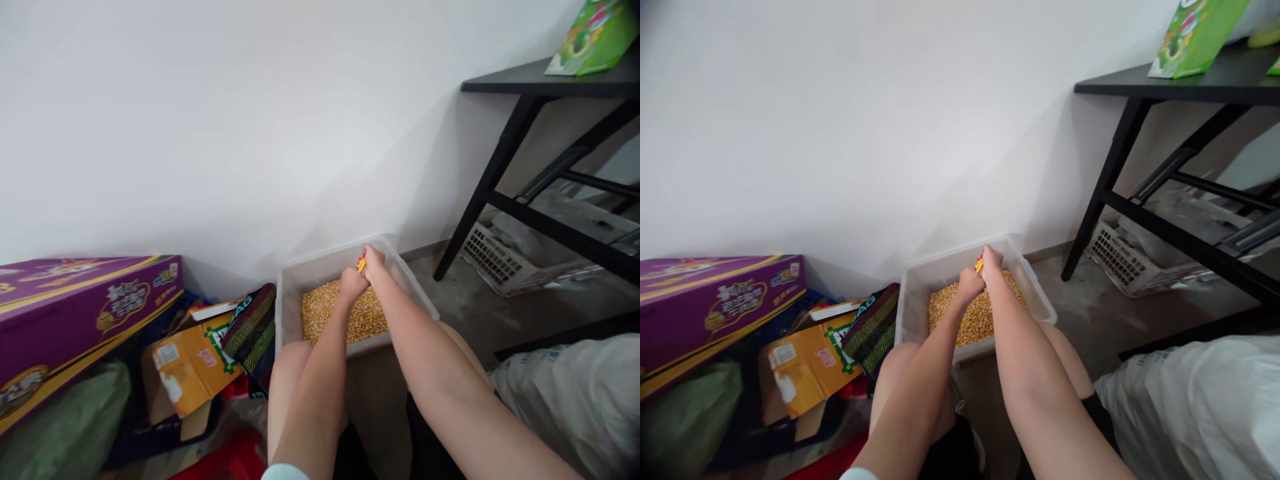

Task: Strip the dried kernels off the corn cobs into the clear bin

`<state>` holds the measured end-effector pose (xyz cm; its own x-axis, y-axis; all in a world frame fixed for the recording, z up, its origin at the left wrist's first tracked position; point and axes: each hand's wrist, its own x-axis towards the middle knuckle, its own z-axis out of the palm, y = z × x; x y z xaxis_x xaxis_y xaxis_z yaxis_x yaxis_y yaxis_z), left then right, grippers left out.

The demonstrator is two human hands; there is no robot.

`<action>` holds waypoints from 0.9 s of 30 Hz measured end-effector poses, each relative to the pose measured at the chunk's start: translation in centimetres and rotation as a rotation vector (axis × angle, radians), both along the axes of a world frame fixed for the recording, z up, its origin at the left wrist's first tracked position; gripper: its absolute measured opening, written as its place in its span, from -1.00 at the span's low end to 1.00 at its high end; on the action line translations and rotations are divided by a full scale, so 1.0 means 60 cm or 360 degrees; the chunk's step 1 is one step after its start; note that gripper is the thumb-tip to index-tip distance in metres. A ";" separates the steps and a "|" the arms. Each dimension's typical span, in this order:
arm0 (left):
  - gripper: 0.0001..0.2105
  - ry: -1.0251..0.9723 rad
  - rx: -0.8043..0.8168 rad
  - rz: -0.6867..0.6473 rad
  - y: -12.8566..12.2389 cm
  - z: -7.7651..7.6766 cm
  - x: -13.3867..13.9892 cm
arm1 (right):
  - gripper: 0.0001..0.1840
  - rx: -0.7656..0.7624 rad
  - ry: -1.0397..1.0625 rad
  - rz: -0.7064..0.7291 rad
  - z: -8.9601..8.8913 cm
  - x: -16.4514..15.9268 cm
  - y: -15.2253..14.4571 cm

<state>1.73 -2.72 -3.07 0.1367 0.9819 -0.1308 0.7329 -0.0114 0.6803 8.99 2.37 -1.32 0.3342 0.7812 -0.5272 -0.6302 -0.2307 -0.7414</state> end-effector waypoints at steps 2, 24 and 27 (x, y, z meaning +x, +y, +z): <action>-0.82 -0.0124 -0.0069 -0.0053 0.005 -0.008 -0.002 | -0.77 -0.0045 0.0036 0.0019 0.000 0.002 0.000; -0.36 -0.0178 -0.0034 0.0179 0.012 0.022 -0.048 | -0.80 -0.0299 0.0322 -0.0199 -0.003 0.034 0.005; -0.23 0.0205 0.0121 0.0160 -0.008 0.025 -0.029 | -0.82 -0.0260 0.0355 -0.0144 -0.003 0.024 0.001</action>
